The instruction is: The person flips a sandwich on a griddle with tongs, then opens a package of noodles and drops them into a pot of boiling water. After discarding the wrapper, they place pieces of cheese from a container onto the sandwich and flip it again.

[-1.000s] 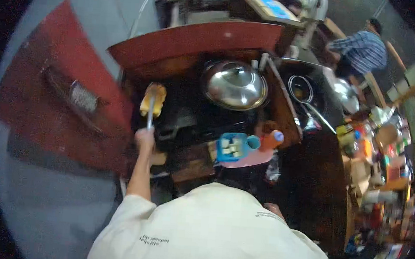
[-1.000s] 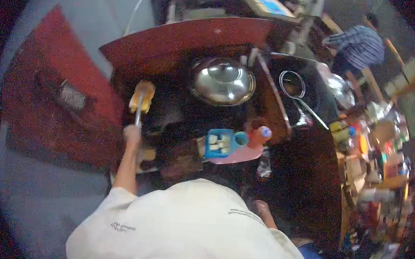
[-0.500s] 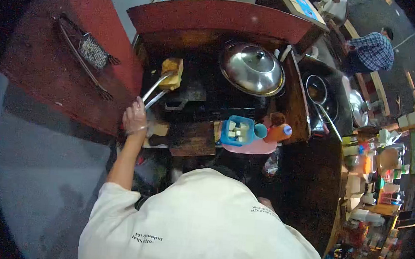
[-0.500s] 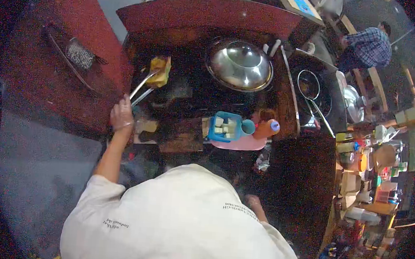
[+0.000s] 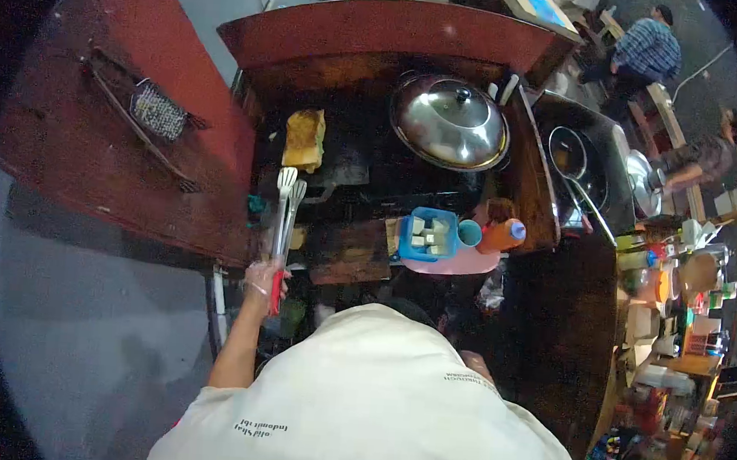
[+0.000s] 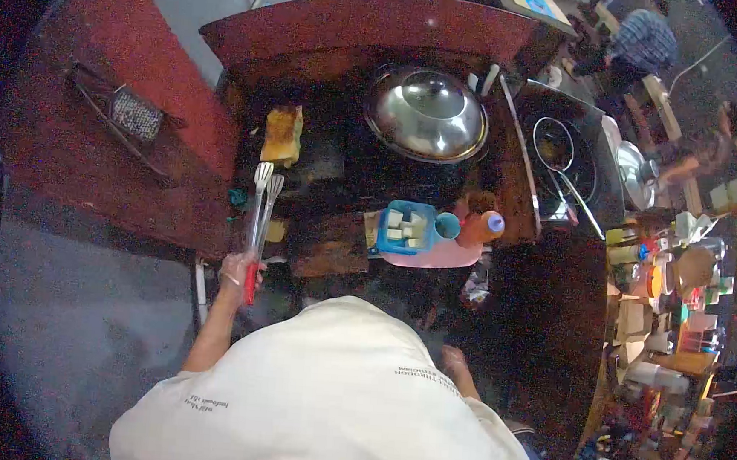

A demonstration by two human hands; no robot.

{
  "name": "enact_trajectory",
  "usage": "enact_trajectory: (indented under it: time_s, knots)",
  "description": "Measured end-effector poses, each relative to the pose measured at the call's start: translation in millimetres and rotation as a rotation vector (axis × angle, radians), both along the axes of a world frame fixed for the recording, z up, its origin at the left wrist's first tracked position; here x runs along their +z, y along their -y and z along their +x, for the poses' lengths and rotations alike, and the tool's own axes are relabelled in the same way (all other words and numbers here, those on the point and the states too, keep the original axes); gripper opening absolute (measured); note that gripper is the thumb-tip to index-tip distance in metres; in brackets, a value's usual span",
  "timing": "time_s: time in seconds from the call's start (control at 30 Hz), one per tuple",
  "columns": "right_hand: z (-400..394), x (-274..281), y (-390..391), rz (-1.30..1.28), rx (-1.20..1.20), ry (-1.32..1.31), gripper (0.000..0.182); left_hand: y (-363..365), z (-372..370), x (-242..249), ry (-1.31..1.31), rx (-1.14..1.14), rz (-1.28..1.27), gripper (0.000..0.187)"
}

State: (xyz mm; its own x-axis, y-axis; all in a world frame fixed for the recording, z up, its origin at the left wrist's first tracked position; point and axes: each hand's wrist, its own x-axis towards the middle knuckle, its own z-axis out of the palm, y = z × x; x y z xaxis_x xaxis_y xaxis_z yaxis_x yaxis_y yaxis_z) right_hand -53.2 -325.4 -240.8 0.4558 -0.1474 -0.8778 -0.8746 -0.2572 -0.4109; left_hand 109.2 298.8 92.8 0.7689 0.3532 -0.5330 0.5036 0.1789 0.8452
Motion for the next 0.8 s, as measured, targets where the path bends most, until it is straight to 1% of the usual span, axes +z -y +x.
enact_trajectory:
  time_s: [0.07, 0.1, 0.13, 0.2, 0.23, 0.27, 0.3, 0.33, 0.37, 0.4, 0.43, 0.47, 0.5, 0.53, 0.57, 0.63, 0.67, 0.73, 0.8]
  knots:
    - [-2, 12, 9, -0.416, 1.085, 0.325, 0.032, 6, 7, 3, -0.013, 0.0, -0.058, 0.036]
    - [-24, -56, 32, -0.317, 0.765, 0.317, 0.031, 7, 18, 0, -0.008, -0.013, -0.06, 0.036]
    - [-24, -53, 30, -0.323, 0.752, 0.317, 0.031, 9, 32, -6, -0.006, 0.015, -0.062, 0.036]
    - [-22, -22, 21, -0.341, 0.651, 0.071, 0.031, 6, 64, -32, -0.002, 0.032, -0.067, 0.036]
    - [-24, 15, 13, -0.123, 0.359, -0.021, 0.033, -4, 86, -56, 0.048, 0.051, -0.199, 0.036]
    - [-32, 10, 14, -0.126, 0.344, -0.018, 0.033, -9, 100, -68, 0.098, 0.067, -0.333, 0.035]
    - [-46, -2, 21, -0.205, 0.527, 0.077, 0.033, -7, 107, -48, 0.124, -0.044, -0.34, 0.034]
    - [-41, 6, 19, -0.295, 0.703, 0.177, 0.033, -4, 113, -41, 0.139, -0.072, -0.349, 0.034]
    - [-42, 19, 17, -0.398, 0.873, 0.153, 0.03, 1, 112, -39, 0.117, -0.015, -0.338, 0.036]
    - [-33, 56, 3, -0.501, 1.044, 0.13, 0.028, 6, 110, -38, 0.098, 0.038, -0.328, 0.037]
    - [-104, -79, 42, -0.36, 0.425, 0.681, 0.025, 9, 104, -38, 0.029, 0.037, -0.286, 0.038]
    - [-73, 18, 8, -0.001, -0.096, 0.253, 0.024, 10, 96, -39, -0.039, 0.037, -0.238, 0.039]
    - [-65, 41, 5, -0.206, 0.568, 0.311, 0.022, 18, 85, -22, -0.092, 0.01, -0.296, 0.041]
    - [-61, 58, 3, -0.495, 1.156, 0.486, 0.02, 23, 78, -9, -0.151, -0.016, -0.349, 0.043]
    - [-63, 62, 0, -0.471, 1.059, 0.419, 0.02, 24, 81, -17, -0.135, -0.038, -0.349, 0.043]
    - [-59, 57, 3, -0.401, 0.842, 0.299, 0.021, 21, 97, -43, 0.009, 0.109, -0.32, 0.044]
    - [-56, 53, 5, -0.383, 0.759, 0.257, 0.021, 15, 109, -53, 0.016, 0.102, -0.32, 0.044]
    - [-51, 51, 7, -0.358, 0.665, 0.212, 0.021, 2, 128, -65, 0.064, 0.049, -0.319, 0.041]
    - [-47, 51, 9, -0.336, 0.612, 0.181, 0.022, -3, 127, -72, 0.043, 0.071, -0.347, 0.038]
